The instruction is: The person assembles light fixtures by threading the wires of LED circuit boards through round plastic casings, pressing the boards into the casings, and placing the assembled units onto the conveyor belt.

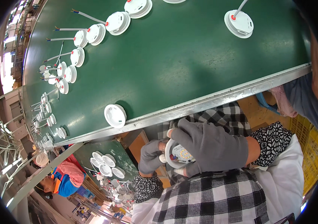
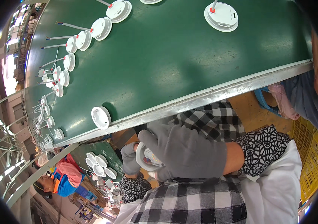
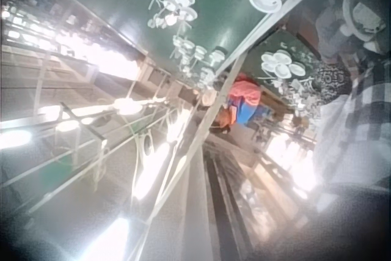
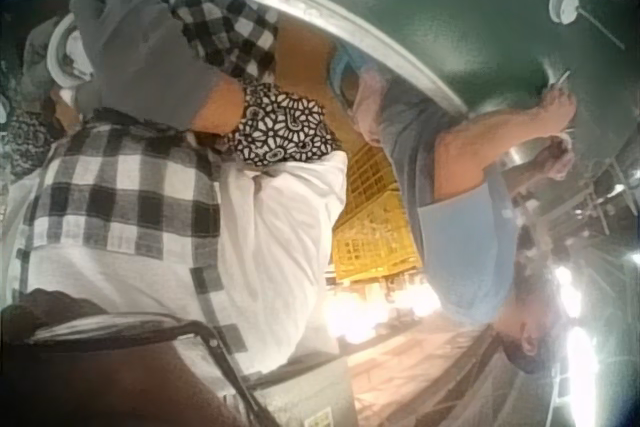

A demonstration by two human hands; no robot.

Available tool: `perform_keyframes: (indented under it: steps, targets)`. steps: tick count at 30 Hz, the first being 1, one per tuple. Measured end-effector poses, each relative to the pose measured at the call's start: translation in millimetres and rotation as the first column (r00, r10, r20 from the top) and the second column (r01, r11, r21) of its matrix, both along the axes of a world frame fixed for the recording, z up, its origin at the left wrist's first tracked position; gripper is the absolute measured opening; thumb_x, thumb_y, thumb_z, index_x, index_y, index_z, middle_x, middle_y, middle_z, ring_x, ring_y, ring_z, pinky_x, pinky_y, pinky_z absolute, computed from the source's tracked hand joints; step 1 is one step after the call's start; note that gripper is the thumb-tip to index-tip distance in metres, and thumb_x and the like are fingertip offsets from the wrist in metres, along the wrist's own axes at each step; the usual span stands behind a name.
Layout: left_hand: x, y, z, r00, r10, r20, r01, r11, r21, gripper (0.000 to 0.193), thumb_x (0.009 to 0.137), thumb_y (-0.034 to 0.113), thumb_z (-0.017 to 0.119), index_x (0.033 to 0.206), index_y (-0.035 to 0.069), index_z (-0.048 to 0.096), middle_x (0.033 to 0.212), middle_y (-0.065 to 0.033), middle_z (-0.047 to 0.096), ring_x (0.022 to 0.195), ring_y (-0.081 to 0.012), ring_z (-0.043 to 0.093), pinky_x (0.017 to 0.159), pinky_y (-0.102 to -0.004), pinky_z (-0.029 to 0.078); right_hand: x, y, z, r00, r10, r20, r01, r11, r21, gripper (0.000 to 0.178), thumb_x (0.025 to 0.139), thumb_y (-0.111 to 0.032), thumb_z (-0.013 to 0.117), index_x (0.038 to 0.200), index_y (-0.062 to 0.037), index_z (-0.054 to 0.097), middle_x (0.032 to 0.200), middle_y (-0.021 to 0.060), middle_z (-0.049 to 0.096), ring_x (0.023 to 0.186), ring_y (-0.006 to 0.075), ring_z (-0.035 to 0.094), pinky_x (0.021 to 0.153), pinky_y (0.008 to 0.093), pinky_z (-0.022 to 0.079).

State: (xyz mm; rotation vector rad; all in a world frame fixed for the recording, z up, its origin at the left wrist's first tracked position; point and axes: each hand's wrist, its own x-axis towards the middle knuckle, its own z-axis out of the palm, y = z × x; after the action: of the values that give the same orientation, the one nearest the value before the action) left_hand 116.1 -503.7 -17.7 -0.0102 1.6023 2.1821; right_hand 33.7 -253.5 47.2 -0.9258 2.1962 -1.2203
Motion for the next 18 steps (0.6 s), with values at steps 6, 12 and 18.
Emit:
perform_keyframes:
  steps: [6,12,18]
  targets:
    - [-14.3,15.9,24.3,0.976,-0.143,0.162,0.124,0.984,0.124,0.026,0.08,0.002,0.072,0.104,-0.002,0.062,0.102,-0.0103,0.067,0.092,-0.0144,0.064,0.082,-0.0275,0.049,2.9,10.7,-20.0,0.994,0.057,0.096,-0.048,0.994,-0.098,0.086,0.058,-0.052,0.08,0.119,-0.0005,0.047,0.104,0.0097,0.046,0.08,0.0256,0.06,0.062,0.0355,0.052]
    - [-4.9,35.8,34.8,0.921,-0.314,0.229,0.357,0.916,-0.181,0.026,0.086,0.008,0.068,0.11,0.003,0.057,0.063,0.0049,0.051,0.061,-0.0022,0.051,0.062,-0.0209,0.043,15.9,24.4,-54.3,0.979,0.165,0.123,-0.132,0.962,-0.241,0.092,0.063,-0.066,0.072,0.123,-0.0015,0.043,0.11,0.0114,0.046,0.08,0.0247,0.058,0.062,0.0265,0.052]
    - [6.9,55.4,44.8,0.92,-0.263,0.29,0.35,0.884,-0.31,0.026,0.089,0.018,0.065,0.109,0.004,0.057,0.063,-0.0014,0.053,0.057,-0.0072,0.05,0.057,-0.0261,0.043,30.6,20.7,-32.1,0.948,0.153,-0.278,-0.111,0.98,0.163,0.088,0.061,-0.059,0.075,0.122,-0.0026,0.046,0.11,0.0095,0.044,0.073,0.0177,0.052,0.055,0.0236,0.046]
